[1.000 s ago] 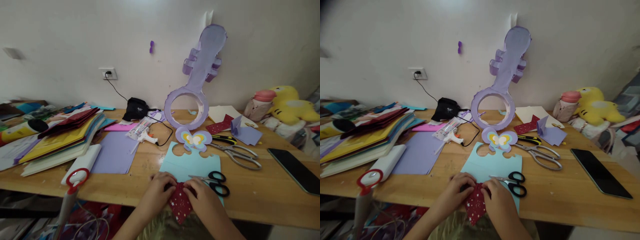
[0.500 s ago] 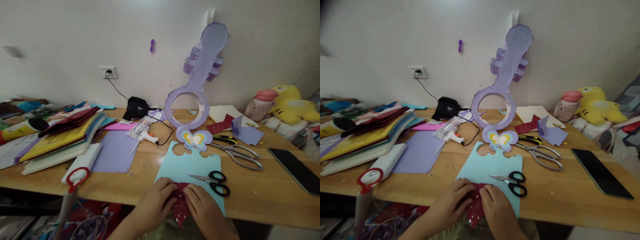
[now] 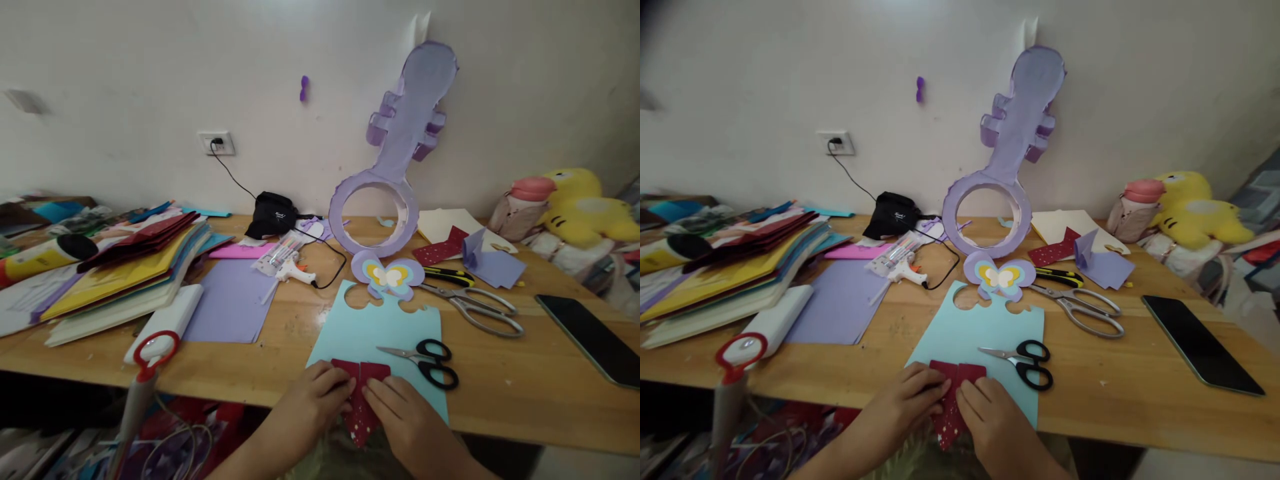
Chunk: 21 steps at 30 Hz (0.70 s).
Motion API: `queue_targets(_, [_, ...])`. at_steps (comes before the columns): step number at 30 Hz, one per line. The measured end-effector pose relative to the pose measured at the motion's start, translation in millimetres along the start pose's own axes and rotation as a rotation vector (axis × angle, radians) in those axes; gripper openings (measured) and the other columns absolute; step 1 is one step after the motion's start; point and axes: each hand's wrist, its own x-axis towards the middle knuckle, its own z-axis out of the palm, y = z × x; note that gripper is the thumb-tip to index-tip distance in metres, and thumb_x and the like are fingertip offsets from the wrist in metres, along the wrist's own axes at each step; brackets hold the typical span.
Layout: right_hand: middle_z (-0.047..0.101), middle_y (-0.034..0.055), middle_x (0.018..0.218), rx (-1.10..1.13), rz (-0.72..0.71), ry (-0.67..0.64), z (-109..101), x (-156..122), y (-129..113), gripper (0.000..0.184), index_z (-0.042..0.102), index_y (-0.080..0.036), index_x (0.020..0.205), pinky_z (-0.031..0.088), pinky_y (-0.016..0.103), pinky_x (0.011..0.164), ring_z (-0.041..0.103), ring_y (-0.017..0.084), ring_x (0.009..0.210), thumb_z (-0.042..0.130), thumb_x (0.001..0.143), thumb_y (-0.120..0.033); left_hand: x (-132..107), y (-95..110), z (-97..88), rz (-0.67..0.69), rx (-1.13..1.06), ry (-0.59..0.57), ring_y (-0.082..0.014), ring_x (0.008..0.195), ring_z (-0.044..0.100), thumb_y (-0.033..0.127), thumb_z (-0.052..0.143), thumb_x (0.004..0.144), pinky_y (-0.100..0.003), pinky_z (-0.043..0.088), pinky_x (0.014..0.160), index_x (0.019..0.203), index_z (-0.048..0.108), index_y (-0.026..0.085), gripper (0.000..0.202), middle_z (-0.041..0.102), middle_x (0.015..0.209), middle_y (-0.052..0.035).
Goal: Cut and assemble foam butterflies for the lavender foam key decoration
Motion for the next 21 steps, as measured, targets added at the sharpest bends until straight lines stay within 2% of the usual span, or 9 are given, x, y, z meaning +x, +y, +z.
queue_targets(3, [0.075, 0.0095, 0.093, 0.042, 0.041, -0.060, -6, 4, -4, 0.035, 0.071, -0.013, 0.101, 0.054, 0.034, 0.076, 0.064, 0.022, 0.081, 0.043, 0.082, -0.006, -2, 3, -2.4, -0.006, 0.084, -0.028, -0.0214, 0.094, 0.063, 0.021, 0.045, 0.099, -0.033, 0.058, 0.079, 0.120, 0.064, 0.017, 0.029, 0.071, 0.106, -0.0083])
queue_targets(6, [0.075, 0.0131, 0.086, 0.036, 0.083, -0.052, -5, 9, -13, 0.031, 0.073, -0.012, 0.094, 0.054, 0.038, 0.073, 0.064, 0.026, 0.078, 0.047, 0.086, -0.027, -4, 5, -8.9, -0.016, 0.129, -0.124, -0.0241, 0.097, 0.063, 0.026, 0.050, 0.097, -0.038, 0.056, 0.085, 0.126, 0.061, 0.017, 0.033, 0.071, 0.115, -0.0095])
queue_targets(9, [0.075, 0.0154, 0.082, -0.039, 0.071, -0.021, 7, 12, -26, 0.052, 0.073, -0.009, 0.092, 0.054, 0.038, 0.068, 0.064, 0.027, 0.073, 0.054, 0.083, -0.056, -5, 5, -15.2, 0.014, 0.114, -0.206, -0.0275, 0.107, 0.062, 0.047, 0.058, 0.091, -0.042, 0.050, 0.095, 0.134, 0.057, 0.016, 0.052, 0.068, 0.122, -0.0118])
queue_targets(11, [0.075, 0.0184, 0.083, -0.114, 0.089, 0.014, 19, 12, -36, 0.063, 0.073, -0.008, 0.092, 0.054, 0.040, 0.067, 0.065, 0.029, 0.073, 0.056, 0.078, -0.067, -7, 4, -15.9, 0.044, 0.143, -0.236, -0.0278, 0.116, 0.059, 0.052, 0.056, 0.090, -0.042, 0.044, 0.103, 0.137, 0.054, 0.016, 0.059, 0.068, 0.125, -0.0120])
queue_targets(12, [0.075, 0.0202, 0.084, -0.155, 0.114, 0.036, 25, 11, -40, 0.064, 0.074, -0.007, 0.092, 0.054, 0.041, 0.066, 0.065, 0.030, 0.074, 0.057, 0.077, -0.067, -7, 4, -15.0, 0.049, 0.168, -0.246, -0.0270, 0.119, 0.057, 0.050, 0.054, 0.093, -0.042, 0.040, 0.106, 0.138, 0.053, 0.016, 0.056, 0.068, 0.125, -0.0117])
queue_targets(14, [0.075, 0.0223, 0.085, -0.224, 0.182, 0.051, 35, 10, -47, 0.052, 0.074, -0.007, 0.091, 0.053, 0.041, 0.064, 0.066, 0.032, 0.075, 0.060, 0.079, -0.057, -8, 6, -11.9, 0.032, 0.199, -0.261, -0.0249, 0.124, 0.055, 0.040, 0.047, 0.098, -0.041, 0.036, 0.110, 0.139, 0.052, 0.019, 0.046, 0.068, 0.127, -0.0106])
queue_targets(17, [0.075, 0.0196, 0.081, -0.238, 0.245, 0.048, 41, 8, -48, 0.034, 0.075, -0.010, 0.089, 0.053, 0.040, 0.062, 0.066, 0.030, 0.070, 0.063, 0.079, -0.041, -7, 10, -9.0, -0.055, 0.148, -0.278, -0.0256, 0.125, 0.055, 0.039, 0.048, 0.098, -0.045, 0.034, 0.111, 0.140, 0.051, 0.022, 0.045, 0.067, 0.129, -0.0092])
queue_targets(21, [0.075, 0.0173, 0.078, -0.193, 0.209, 0.049, 37, 9, -39, 0.033, 0.076, -0.012, 0.083, 0.053, 0.039, 0.063, 0.065, 0.029, 0.069, 0.062, 0.080, -0.042, -6, 13, -17.8, -0.215, -0.009, -0.284, -0.0289, 0.128, 0.052, 0.032, 0.062, 0.089, -0.052, 0.033, 0.113, 0.139, 0.051, 0.027, 0.052, 0.065, 0.132, -0.0067])
